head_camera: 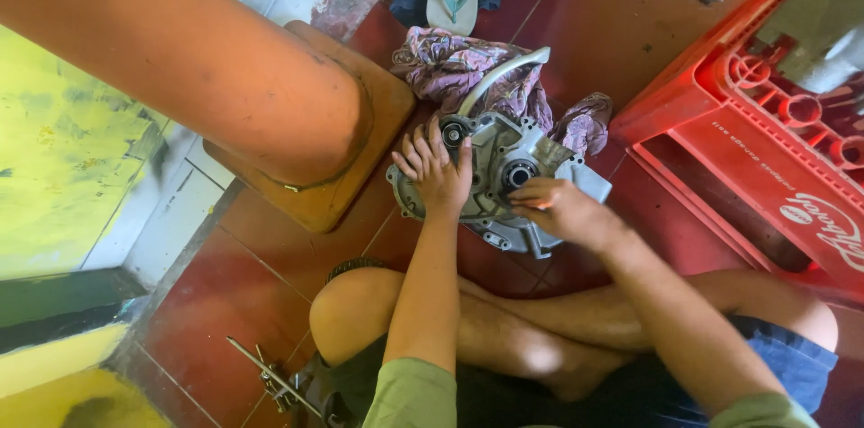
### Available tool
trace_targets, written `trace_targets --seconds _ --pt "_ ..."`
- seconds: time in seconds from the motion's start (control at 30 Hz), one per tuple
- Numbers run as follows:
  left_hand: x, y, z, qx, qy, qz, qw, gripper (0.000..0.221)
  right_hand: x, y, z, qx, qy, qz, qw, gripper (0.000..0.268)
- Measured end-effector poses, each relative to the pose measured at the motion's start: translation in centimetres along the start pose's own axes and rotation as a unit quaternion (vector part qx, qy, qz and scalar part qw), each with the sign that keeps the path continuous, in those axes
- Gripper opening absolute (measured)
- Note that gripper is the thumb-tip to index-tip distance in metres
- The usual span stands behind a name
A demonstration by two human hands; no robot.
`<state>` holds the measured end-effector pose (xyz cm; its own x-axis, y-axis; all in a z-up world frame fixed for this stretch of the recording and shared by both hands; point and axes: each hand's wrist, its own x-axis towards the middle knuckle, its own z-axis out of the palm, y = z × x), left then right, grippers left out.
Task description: Cleaning a motorcycle engine casing using a brush and cleaning solution
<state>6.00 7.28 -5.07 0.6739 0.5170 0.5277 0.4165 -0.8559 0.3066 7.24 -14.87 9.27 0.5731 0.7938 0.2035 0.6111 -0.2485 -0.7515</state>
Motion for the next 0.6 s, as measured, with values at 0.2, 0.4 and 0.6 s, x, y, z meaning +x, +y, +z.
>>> trace_targets --seconds 0.2,0.4,0.6 --pt "0.1 0.0 -0.2 0.015 0.009 0.004 1.0 0.071 0.5 3.4 -4.0 -0.195 0.087 -0.012 0.977 0.021" --pt "0.1 0.0 -0.2 0.021 0.012 0.007 1.0 0.071 -0.1 1.0 0.5 0.026 0.051 -0.055 0.997 0.016" --pt "-0.1 -0.4 0.5 0.02 0.01 0.004 1.0 0.072 0.9 7.4 -2.0 -0.159 0.216 -0.058 0.962 0.016"
